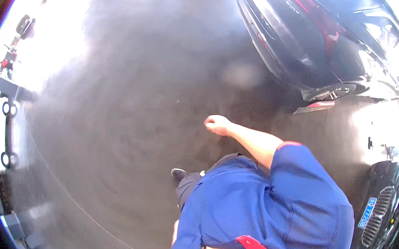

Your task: The person removes clips from a car trim panel by hand, rests the panel against a car tire, touches the vehicle's body panel, and walks through the workshop into a storage room.

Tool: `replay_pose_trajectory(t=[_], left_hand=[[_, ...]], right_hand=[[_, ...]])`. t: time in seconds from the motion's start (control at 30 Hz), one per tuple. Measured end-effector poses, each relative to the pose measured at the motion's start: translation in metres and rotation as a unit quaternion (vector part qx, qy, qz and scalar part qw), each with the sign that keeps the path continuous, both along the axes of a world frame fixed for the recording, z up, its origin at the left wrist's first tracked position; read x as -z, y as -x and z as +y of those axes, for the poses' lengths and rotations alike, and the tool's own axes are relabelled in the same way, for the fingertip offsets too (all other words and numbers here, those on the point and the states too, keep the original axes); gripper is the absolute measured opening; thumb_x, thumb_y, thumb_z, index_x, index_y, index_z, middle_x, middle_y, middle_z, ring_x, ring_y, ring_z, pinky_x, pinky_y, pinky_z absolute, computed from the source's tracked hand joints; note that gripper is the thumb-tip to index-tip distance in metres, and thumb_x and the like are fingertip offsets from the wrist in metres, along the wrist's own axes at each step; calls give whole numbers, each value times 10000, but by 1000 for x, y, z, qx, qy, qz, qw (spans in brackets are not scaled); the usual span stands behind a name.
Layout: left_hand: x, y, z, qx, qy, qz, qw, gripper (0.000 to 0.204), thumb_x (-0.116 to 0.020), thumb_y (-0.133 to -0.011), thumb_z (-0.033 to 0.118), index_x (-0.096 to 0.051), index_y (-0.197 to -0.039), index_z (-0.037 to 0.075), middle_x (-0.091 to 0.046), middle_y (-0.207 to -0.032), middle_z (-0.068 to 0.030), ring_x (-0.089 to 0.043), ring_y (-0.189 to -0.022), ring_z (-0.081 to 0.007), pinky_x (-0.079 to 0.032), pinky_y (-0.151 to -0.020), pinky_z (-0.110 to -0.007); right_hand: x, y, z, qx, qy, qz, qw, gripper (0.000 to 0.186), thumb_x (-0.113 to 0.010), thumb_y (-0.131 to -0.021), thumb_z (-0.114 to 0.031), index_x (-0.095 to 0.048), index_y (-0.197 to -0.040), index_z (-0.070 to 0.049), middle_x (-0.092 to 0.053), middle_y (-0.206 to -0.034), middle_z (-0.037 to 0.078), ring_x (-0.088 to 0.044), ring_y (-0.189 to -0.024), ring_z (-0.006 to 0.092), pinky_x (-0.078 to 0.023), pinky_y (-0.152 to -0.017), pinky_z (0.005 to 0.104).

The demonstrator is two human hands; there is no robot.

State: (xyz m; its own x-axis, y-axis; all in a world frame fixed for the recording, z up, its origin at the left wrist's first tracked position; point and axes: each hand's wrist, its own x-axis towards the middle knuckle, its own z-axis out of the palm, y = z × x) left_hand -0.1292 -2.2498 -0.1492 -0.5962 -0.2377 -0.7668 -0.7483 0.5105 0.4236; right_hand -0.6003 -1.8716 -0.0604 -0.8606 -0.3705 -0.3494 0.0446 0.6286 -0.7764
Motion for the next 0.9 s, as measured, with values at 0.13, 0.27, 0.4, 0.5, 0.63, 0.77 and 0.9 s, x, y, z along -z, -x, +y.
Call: replay_pose_trajectory(t=[0.13,0.27,0.4,0.5,0.63,0.77,0.9], left_hand=[[-26,162,-178,-49,-43,9,998,185,-556,-974,118,-650,-1102,23,-677,-861,-72,-621,-638,-155,-512,-546,-319],[-52,258,-372,-268,-24,60,961,182,-521,-986,203,-583,-1098,73,-602,-812,-39,-550,-579,-133,-404,-454,-268],[-86,413,-380,-204,10,82,975,155,-510,-981,185,-581,-1090,100,-584,-806,-34,-528,-589,-126,-375,-451,-269],[-71,513,-405,14,-245,68,967,93,-551,-973,187,-603,-1013,122,-573,-798,-20,-531,-617,-126,-390,-483,-269],[-73,544,-241,490,71,163,854,274,-612,-915,205,-695,-1118,40,-734,-1008,-120,-702,-956,-258,-555,-836,-381],[-92,586,-100,683,20,264,681,266,-589,-921,227,-698,-1072,37,-713,-1053,-211,-677,-1033,-387,-537,-920,-445],[-87,571,-24,636,-37,213,741,290,-597,-924,223,-703,-1130,50,-744,-1021,-167,-710,-967,-305,-547,-888,-399]], right_hand=[[107,-71,55,-67,-284,23,956,285,-528,-781,-203,-757,-841,-43,-721,-891,232,-715,-875,371,-544,-803,460],[95,-162,20,-25,-232,-48,971,215,-560,-747,-183,-704,-706,-29,-687,-737,233,-673,-672,375,-512,-652,490],[160,-259,23,144,-138,-171,965,236,-564,-805,-160,-671,-605,-93,-591,-542,70,-555,-459,205,-423,-460,397],[166,-262,-19,79,-246,-48,965,261,-566,-834,-162,-674,-611,-83,-634,-601,100,-606,-532,213,-483,-525,386],[119,-263,-109,602,112,-172,772,156,-610,-933,-155,-715,-946,-41,-711,-862,88,-672,-769,182,-557,-696,336],[61,-315,-183,657,260,-110,699,212,-618,-935,-205,-700,-1042,-41,-705,-913,80,-659,-808,153,-539,-727,304],[90,-445,-262,679,58,-39,730,325,-619,-890,-278,-728,-1064,-26,-729,-934,105,-667,-772,195,-541,-746,345]])
